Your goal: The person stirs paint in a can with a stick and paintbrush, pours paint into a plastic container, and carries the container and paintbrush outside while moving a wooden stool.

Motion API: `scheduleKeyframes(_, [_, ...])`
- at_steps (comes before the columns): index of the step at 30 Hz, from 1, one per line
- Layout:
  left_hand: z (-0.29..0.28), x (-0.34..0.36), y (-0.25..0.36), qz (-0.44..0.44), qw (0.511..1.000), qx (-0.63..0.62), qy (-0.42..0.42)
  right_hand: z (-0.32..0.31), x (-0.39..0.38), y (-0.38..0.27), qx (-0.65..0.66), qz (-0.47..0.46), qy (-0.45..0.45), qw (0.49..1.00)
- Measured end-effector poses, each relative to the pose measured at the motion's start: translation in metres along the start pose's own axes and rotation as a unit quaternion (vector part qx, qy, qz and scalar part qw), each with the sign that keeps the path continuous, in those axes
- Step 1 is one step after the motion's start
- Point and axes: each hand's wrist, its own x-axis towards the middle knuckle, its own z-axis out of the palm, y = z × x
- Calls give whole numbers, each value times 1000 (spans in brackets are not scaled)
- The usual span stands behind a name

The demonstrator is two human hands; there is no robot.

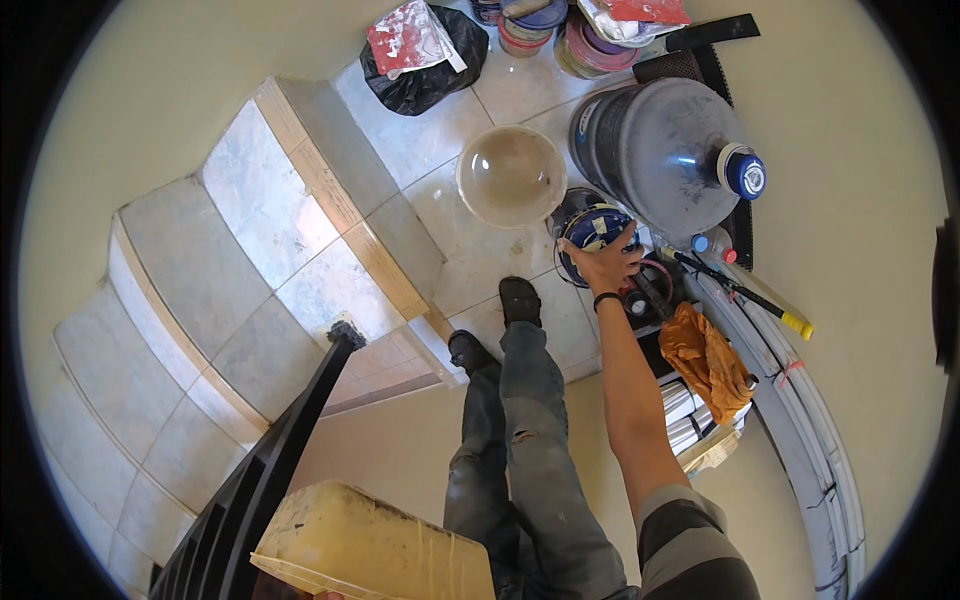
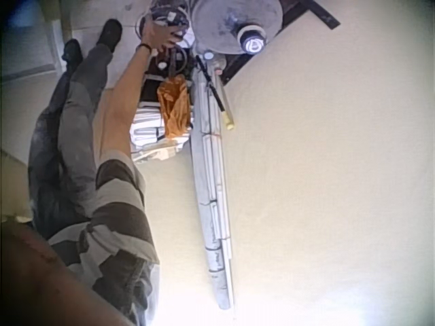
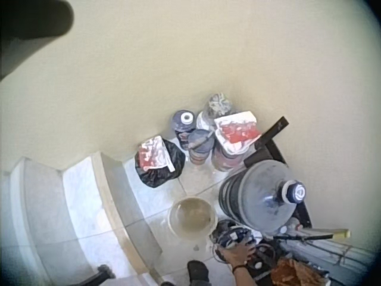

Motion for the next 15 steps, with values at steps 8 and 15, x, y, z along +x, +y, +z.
scheduleKeyframes(8, [2, 3, 2, -8, 1000, 5, -2, -5, -1, -16, -19, 34, -9, 999])
scheduleKeyframes(15, [3, 5, 4, -15, 1000, 7, 1, 2, 0, -15, -34, 37, -19, 999])
